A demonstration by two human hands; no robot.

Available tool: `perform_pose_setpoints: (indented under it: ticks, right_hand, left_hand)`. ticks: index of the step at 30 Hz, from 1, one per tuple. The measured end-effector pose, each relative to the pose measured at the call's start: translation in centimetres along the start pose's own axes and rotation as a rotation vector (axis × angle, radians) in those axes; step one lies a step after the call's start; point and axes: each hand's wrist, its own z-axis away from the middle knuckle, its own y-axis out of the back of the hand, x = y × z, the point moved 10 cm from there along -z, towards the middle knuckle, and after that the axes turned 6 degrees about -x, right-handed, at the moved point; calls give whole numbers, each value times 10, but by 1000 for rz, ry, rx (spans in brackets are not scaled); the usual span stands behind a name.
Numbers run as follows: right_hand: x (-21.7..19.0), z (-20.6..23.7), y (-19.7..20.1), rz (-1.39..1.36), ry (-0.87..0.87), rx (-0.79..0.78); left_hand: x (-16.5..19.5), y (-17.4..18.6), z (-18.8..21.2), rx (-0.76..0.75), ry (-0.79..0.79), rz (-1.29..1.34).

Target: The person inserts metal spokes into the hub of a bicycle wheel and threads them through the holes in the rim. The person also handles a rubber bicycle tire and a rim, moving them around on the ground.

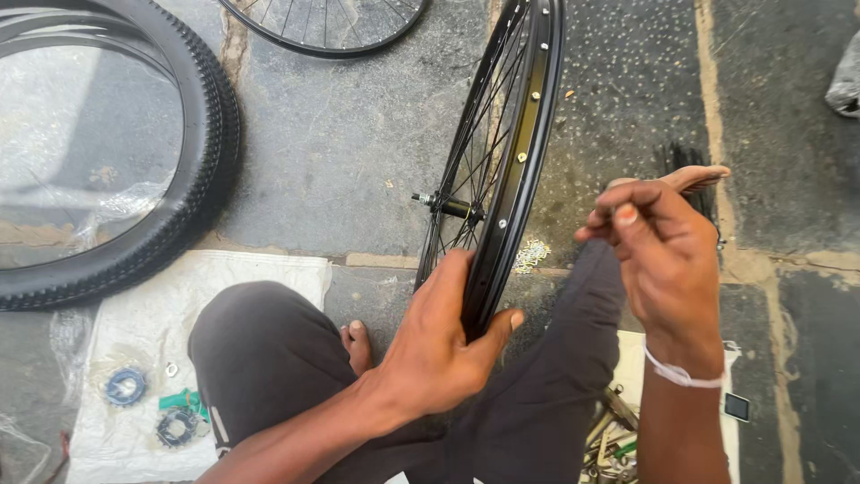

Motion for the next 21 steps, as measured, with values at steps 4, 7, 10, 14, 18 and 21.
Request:
perform_pose_setpoints:
  ticks: [4,7,10,14,18,21]
  right_hand:
    - [-109,25,-118,772,199,-305]
    - [-125,22,-160,991,234,-376]
    - [-127,15,-172,1053,274,-355]
    - [-121,9,-172,1028,219,-370]
    - [-117,3,-175,1013,151,-411]
    - [-117,1,-181,1041,161,-440]
  left_hand:
    - [3,-5,4,28,-85,-2]
    - [12,-3,6,57,-198,29]
    - [6,-3,3,55,-137,57]
    - [12,3,4,104,-195,66]
    - [6,2,4,82,-169,80]
    - [6,4,4,81,-183,88]
